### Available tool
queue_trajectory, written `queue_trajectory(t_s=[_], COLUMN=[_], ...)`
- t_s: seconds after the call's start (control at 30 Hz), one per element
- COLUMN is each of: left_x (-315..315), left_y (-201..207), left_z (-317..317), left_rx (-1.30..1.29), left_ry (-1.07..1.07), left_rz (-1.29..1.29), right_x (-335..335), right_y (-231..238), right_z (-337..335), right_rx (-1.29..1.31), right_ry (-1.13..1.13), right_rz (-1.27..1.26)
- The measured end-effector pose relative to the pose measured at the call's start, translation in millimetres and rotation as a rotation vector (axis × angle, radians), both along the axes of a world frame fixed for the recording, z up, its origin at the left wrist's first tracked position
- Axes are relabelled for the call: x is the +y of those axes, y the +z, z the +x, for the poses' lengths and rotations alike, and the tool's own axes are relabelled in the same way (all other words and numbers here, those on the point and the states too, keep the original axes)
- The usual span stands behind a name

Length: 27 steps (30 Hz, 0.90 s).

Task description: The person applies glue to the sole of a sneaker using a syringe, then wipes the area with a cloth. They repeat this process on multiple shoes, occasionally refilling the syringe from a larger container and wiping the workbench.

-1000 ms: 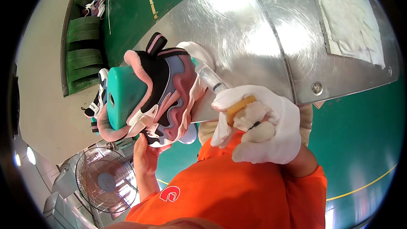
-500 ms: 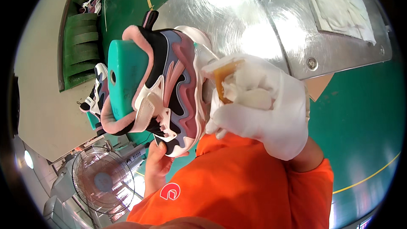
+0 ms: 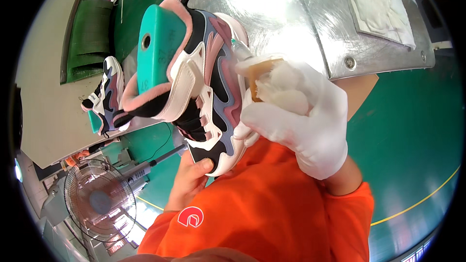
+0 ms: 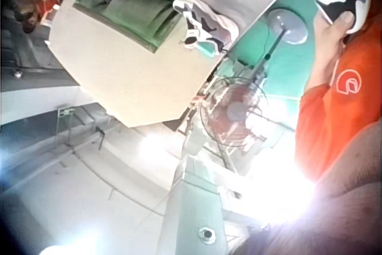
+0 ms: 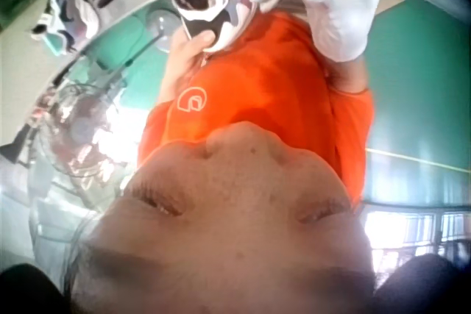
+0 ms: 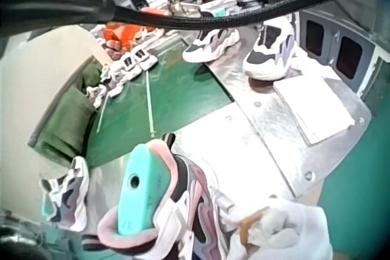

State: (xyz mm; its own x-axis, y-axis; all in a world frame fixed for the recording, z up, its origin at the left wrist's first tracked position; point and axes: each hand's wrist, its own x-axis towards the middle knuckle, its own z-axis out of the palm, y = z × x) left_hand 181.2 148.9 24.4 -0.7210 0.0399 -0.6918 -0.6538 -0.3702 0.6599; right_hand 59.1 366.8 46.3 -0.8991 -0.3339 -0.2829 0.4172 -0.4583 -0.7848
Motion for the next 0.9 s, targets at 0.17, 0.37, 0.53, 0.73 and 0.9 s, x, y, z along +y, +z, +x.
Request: queue_trajectory(t_s=[0.17,0.37,0.53,0.73,0.9], left_x=[2,-6,-19,-56,-79], left_y=[0,-4,-2,-5,-2], left_z=[1,5,5,3,-23], left_rx=[0.025,-0.025,0.05,0.152,0.187], left_ry=[0.011,0.014,0.01,0.044,0.098], left_rz=[0.005,0.053,0.22,0.341,0.384], right_x=[1,-7,0,6,4], right_y=[-3,-8,-19,-39,-54], right_z=[5,16,16,1,-20], right_rx=[0.064,0.092,0.293,0.468,0.624], right_ry=[0.005,-0.065,-0.078,-0.362,-0.497], right_rz=[-0.127,0.002,-0.099,0.115,0.69])
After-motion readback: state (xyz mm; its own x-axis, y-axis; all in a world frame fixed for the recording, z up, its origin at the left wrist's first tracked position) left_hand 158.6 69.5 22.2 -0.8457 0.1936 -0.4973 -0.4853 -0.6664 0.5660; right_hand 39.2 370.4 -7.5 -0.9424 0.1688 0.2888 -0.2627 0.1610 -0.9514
